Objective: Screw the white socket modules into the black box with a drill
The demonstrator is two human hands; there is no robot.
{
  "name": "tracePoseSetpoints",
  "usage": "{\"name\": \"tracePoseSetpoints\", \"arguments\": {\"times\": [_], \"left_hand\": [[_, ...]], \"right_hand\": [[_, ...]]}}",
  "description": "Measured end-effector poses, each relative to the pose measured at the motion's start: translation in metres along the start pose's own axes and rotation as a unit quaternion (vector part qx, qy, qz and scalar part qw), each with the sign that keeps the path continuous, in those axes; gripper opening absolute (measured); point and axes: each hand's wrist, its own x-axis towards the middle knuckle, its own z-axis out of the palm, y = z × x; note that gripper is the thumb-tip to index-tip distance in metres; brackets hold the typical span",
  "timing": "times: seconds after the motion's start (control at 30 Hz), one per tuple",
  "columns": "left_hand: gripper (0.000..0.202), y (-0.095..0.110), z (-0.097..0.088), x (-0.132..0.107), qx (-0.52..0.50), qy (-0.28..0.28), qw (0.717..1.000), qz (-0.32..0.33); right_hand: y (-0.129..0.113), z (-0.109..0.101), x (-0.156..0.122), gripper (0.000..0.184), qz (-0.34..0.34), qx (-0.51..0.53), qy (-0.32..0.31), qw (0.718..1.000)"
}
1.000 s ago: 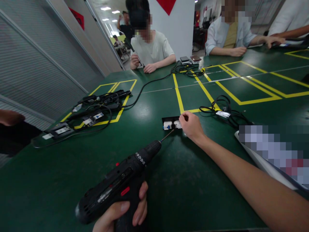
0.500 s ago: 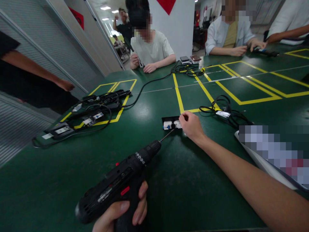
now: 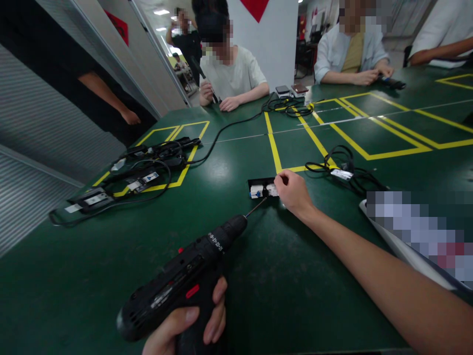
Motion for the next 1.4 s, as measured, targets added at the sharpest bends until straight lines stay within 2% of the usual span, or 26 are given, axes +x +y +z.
{"name": "tracePoseSetpoints", "arguments": {"times": [0.23, 0.37, 0.97, 1.23, 1.4], "left_hand": [[0.03, 0.0014, -0.0001, 0.0007, 0.007, -0.013, 1.0, -0.004], [0.025, 0.0032, 0.001, 0.0002, 0.009, -0.02, 1.0, -0.013], [0.024, -0.0007, 0.0002, 0.001, -0.003, 0.009, 1.0, -0.001], [0.025, 0.0003, -0.0009, 0.002, 0.016, -0.015, 1.0, 0.0], [0.029, 0.0, -0.0006, 0.0017, 0.017, -0.005, 1.0, -0.002]], "right_hand": [[0.0011, -0.0001, 0.0003, 0.023, -0.002, -0.002, -0.002, 1.0], [0.0023, 0.0007, 0.0008, 0.023, 0.0, -0.001, -0.001, 1.0], [0.0012, 0.0, 0.0001, 0.023, 0.001, 0.0, -0.004, 1.0], [0.002, -0.0003, -0.0001, 0.023, -0.004, -0.001, -0.004, 1.0], [0.0027, 0.0008, 0.0004, 0.023, -0.003, -0.007, 0.0, 1.0]]}}
